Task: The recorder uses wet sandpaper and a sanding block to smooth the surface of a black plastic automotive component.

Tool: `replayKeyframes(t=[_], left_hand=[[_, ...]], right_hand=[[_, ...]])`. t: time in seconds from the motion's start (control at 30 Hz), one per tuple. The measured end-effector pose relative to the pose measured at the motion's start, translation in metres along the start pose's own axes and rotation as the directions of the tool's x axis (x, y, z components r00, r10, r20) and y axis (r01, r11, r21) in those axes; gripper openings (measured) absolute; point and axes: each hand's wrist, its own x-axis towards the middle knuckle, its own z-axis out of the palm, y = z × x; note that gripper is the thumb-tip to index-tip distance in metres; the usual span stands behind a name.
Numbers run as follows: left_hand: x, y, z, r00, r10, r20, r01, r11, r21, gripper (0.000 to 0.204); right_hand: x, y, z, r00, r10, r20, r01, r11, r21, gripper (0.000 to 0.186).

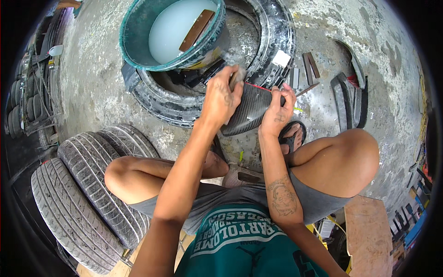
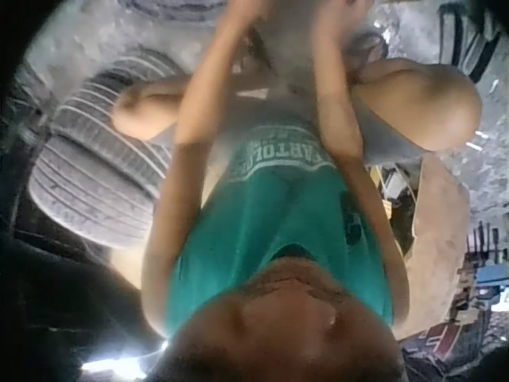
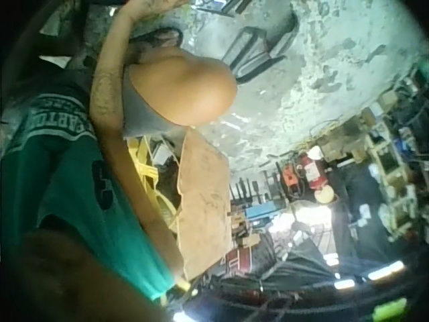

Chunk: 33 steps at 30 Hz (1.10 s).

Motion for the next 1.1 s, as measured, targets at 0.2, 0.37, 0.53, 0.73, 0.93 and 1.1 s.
replayKeyframes(t=[0.2, 0.37, 0.53, 0.73, 0.93, 1.1], left_hand=[[-0.023, 0.007, 0.002, 0.998, 0.055, -0.016, -0.056, 0.997, -0.058, 0.037], [-0.015, -0.001, 0.002, 0.993, -0.105, 0.056, 0.110, 0.989, -0.098, 0.040], [-0.003, 0.000, 0.000, 1.000, 0.025, 0.012, -0.025, 0.998, -0.052, 0.042], [-0.034, 0.019, 0.001, 0.998, -0.043, 0.050, 0.049, 0.993, -0.110, 0.037], [-0.007, 0.008, 0.003, 0.995, 0.093, 0.038, -0.093, 0.996, 0.003, 0.038], [-0.001, 0.007, 0.006, 0.987, 0.148, 0.056, -0.148, 0.989, 0.002, 0.039]], right_hand=[[0.009, 0.000, -0.005, 1.000, 0.012, -0.014, -0.012, 1.000, 0.016, 0.020], [0.008, 0.004, -0.007, 1.000, 0.003, -0.011, -0.003, 1.000, 0.005, 0.020], [0.008, 0.001, -0.003, 1.000, -0.007, 0.010, 0.007, 1.000, -0.027, 0.021], [0.007, 0.008, -0.013, 0.999, -0.033, 0.002, 0.033, 0.998, -0.060, 0.020], [0.006, 0.003, -0.005, 1.000, 0.017, -0.001, -0.017, 1.000, 0.008, 0.020], [0.011, 0.003, -0.005, 1.000, -0.013, -0.017, 0.013, 1.000, -0.011, 0.022]])
